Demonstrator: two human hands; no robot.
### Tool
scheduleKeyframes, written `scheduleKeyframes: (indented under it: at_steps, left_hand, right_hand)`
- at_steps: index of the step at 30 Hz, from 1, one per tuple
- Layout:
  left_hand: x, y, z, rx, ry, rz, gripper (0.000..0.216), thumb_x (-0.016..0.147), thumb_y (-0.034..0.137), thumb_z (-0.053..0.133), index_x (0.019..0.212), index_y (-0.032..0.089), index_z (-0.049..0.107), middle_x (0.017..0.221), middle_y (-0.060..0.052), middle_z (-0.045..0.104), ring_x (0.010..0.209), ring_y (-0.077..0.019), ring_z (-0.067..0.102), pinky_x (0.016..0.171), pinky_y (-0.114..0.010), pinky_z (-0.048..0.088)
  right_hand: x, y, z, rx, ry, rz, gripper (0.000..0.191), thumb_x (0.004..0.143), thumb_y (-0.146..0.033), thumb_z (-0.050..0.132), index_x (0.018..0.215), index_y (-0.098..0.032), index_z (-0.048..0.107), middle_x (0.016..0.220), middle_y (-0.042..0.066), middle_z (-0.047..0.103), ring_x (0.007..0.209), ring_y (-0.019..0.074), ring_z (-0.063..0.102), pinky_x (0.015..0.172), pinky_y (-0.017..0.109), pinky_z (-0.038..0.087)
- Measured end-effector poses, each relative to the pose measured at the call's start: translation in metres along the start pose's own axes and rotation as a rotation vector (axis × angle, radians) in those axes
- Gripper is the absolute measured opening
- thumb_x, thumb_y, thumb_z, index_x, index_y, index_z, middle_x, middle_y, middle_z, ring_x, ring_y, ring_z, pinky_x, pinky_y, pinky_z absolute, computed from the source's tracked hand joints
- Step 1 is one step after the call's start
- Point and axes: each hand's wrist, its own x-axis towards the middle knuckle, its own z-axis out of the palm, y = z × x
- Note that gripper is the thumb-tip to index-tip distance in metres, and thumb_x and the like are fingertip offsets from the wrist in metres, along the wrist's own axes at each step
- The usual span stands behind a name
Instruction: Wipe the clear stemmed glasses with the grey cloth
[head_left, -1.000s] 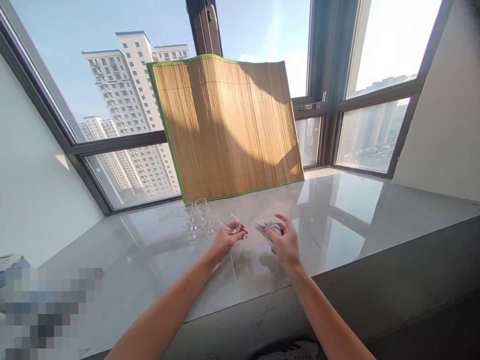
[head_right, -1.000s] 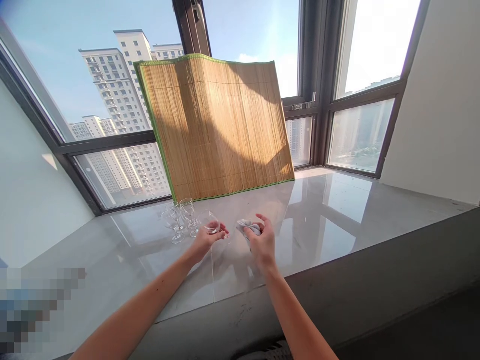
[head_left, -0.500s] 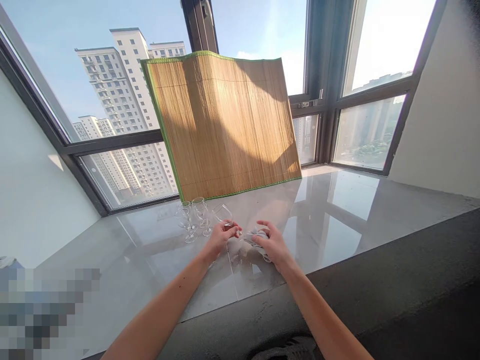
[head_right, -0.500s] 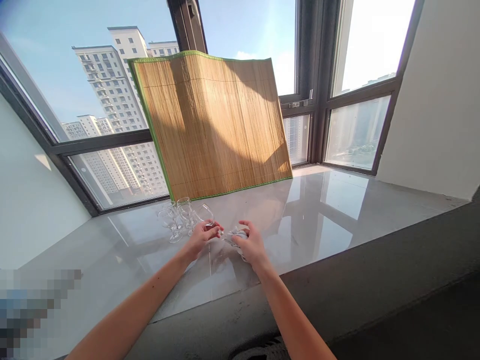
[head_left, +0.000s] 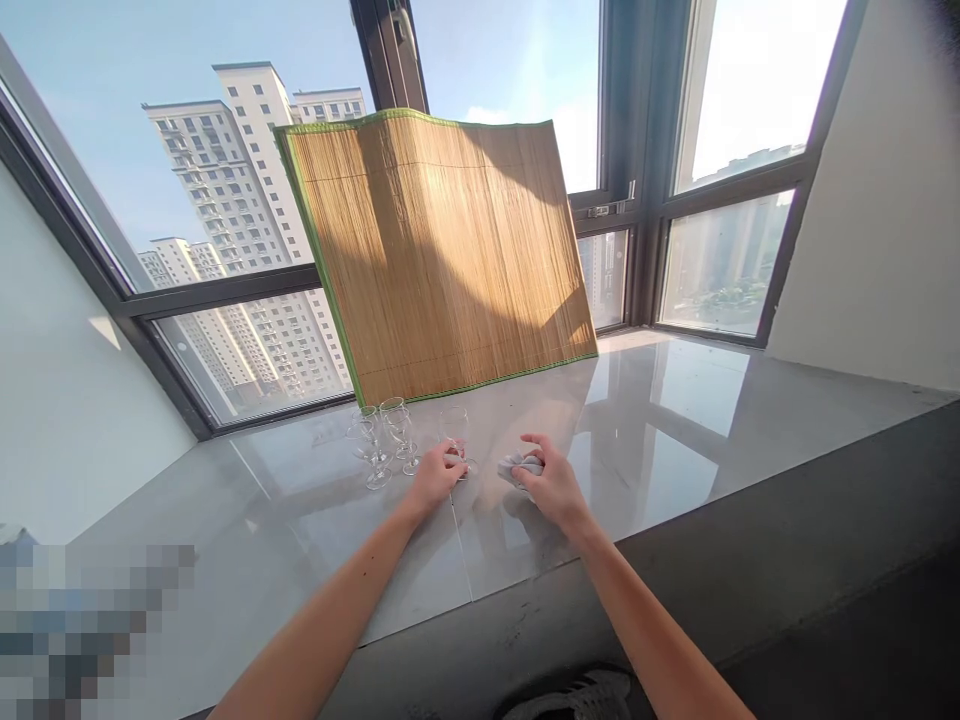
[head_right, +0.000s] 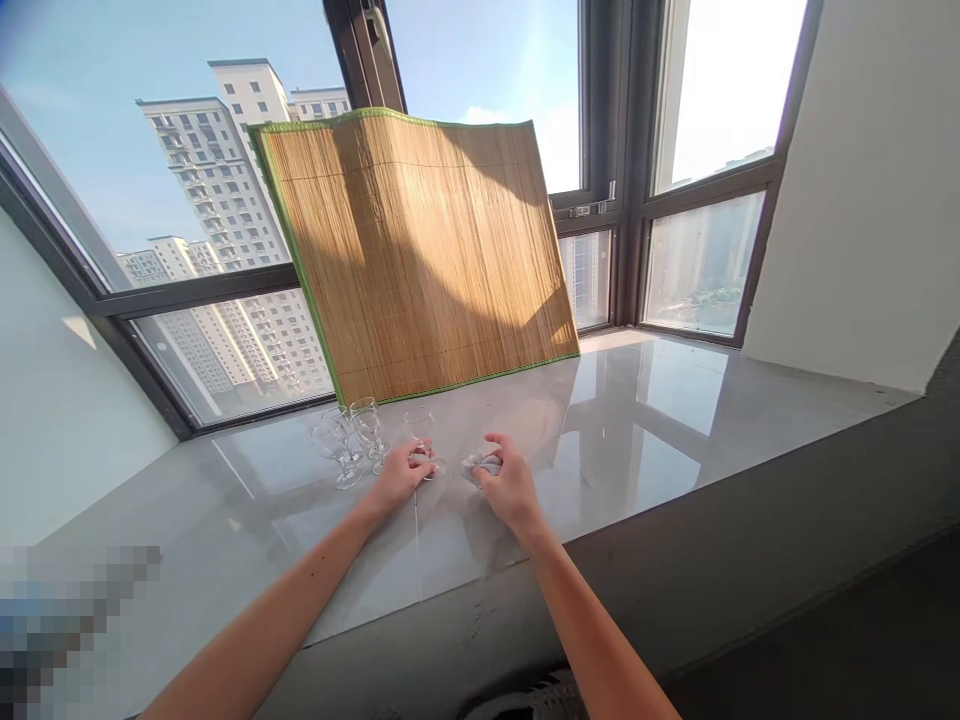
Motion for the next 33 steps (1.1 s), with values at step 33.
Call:
scheduleKeyframes:
  at_steps: [33]
  left_hand:
    - [-0.002, 0.017, 0.003, 0.760, -0.069, 0.336, 0.046, 0.081, 0.017, 0.046, 0.123, 0.022, 0.062, 0.128, -0.005, 0.061, 0.119, -0.0228, 0.051, 0.106, -0.039, 0.034]
  right_hand:
    - [0.001, 0.012, 0.005, -0.186, 0.032, -0.097, 0.044, 0.072, -0.025, 0.053, 0.116, -0.022, 0.053, 0.079, 0.000, 0.062, 0.074, 0.0169, 0.058, 0.071, 0.026, 0.042]
